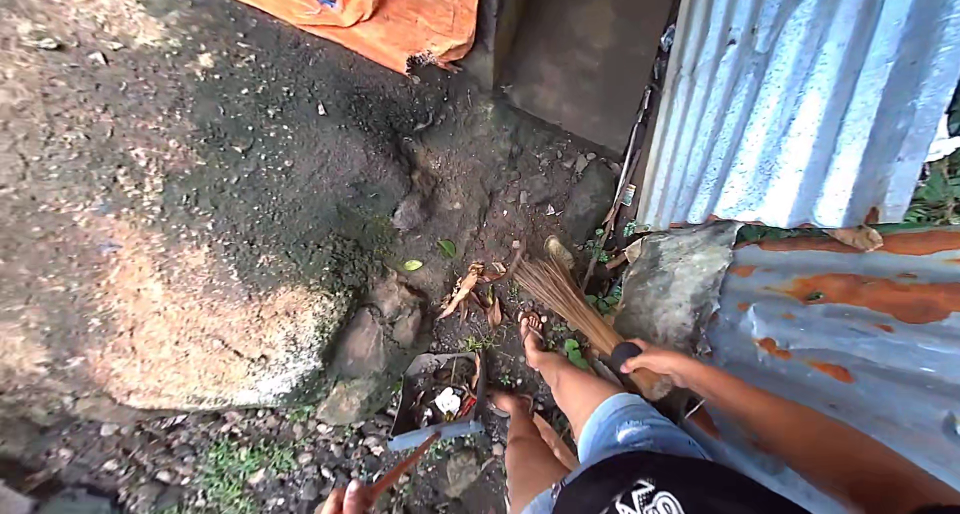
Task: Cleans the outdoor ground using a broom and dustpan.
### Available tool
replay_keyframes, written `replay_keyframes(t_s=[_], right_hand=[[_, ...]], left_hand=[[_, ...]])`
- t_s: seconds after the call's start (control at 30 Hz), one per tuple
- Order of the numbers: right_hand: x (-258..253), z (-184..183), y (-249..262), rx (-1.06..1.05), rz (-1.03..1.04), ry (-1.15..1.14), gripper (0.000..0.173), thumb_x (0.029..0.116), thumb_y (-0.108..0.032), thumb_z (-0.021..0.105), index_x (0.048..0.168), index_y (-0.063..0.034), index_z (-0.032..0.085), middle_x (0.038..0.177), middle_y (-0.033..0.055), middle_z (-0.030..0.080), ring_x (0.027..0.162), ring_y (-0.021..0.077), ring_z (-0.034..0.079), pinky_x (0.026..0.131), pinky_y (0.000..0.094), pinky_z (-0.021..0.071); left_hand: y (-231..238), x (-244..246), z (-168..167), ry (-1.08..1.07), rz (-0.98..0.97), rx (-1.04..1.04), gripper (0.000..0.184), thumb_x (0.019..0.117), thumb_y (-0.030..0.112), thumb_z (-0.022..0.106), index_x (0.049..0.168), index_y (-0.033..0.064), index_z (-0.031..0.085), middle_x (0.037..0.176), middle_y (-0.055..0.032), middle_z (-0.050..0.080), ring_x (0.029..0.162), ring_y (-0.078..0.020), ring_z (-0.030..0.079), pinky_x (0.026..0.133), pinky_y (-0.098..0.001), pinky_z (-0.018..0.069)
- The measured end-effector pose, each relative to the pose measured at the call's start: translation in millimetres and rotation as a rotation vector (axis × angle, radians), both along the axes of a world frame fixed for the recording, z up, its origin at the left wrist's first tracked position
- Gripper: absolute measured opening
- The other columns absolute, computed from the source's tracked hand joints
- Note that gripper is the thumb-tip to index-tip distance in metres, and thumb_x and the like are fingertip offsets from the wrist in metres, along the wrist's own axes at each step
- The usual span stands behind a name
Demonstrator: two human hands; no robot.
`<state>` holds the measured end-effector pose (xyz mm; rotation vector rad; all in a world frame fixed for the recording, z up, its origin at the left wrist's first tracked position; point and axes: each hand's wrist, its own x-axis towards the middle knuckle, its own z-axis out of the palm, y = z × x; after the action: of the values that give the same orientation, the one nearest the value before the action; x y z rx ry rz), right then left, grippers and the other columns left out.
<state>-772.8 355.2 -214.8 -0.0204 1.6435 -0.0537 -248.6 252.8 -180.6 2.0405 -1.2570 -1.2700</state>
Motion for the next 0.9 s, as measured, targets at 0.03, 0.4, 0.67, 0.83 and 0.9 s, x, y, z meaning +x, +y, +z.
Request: replay_keyframes(t_s=[0.03,0.4,0.67,0.83,0.9], right_hand=[[-11,17,3,-0.017,0.013,-0.009,0.082,0.0887,-0.006,0.077,0.158,-0.0070,0.033,0.151,0.0259,0.045,0.137,0.0377,0.048,0.112,0.0531,0.0414],[84,-85,-47,-0.102,0.371,-0.023,0.106,0.0789,-0.010,0.084,0.163,-0.0117,0.020,0.147,0.0289,0.049,0.136,0.0429,0.050,0.111,0.0602,0.0416],[57,10,-38,-0.191,0.588,-0.275,0.098,0.0824,-0.002,0.082,0.163,-0.0082,0.026,0.161,0.0255,0.034,0.146,0.0412,0.038,0.118,0.0559,0.0340],[67,0,-101,-0.311,0.486,-0.003,0.096,0.0847,-0.009,0.081,0.163,-0.0159,0.026,0.150,0.0277,0.047,0.135,0.0423,0.051,0.110,0.0582,0.0433],[99,-41,-119,-0.303,0.517,0.080,0.102,0.0827,-0.013,0.083,0.164,-0.0185,0.021,0.145,0.0279,0.053,0.132,0.0425,0.053,0.109,0.0600,0.0434]], left_hand=[[-1,-3,1,-0.014,-0.003,0.019,0.020,0.1028,0.015,0.047,0.086,0.0102,0.057,0.067,0.0164,0.064,0.057,0.0088,0.057,0.052,-0.0117,0.0479],[-22,-23,-4,0.036,-0.015,0.058,0.020,0.0977,0.009,0.049,0.079,0.0150,0.053,0.062,0.0168,0.059,0.054,0.0093,0.053,0.052,-0.0100,0.0438],[-29,17,6,0.034,-0.025,0.114,0.018,0.0998,0.012,0.048,0.084,0.0124,0.056,0.064,0.0152,0.061,0.054,0.0070,0.056,0.052,-0.0118,0.0470],[-20,40,-6,0.069,0.050,0.040,0.022,0.1005,0.010,0.046,0.080,0.0148,0.054,0.060,0.0159,0.058,0.051,0.0076,0.053,0.050,-0.0107,0.0442],[-16,42,-8,0.080,0.072,0.025,0.023,0.1004,0.008,0.047,0.080,0.0151,0.054,0.060,0.0165,0.056,0.051,0.0075,0.052,0.050,-0.0106,0.0434]])
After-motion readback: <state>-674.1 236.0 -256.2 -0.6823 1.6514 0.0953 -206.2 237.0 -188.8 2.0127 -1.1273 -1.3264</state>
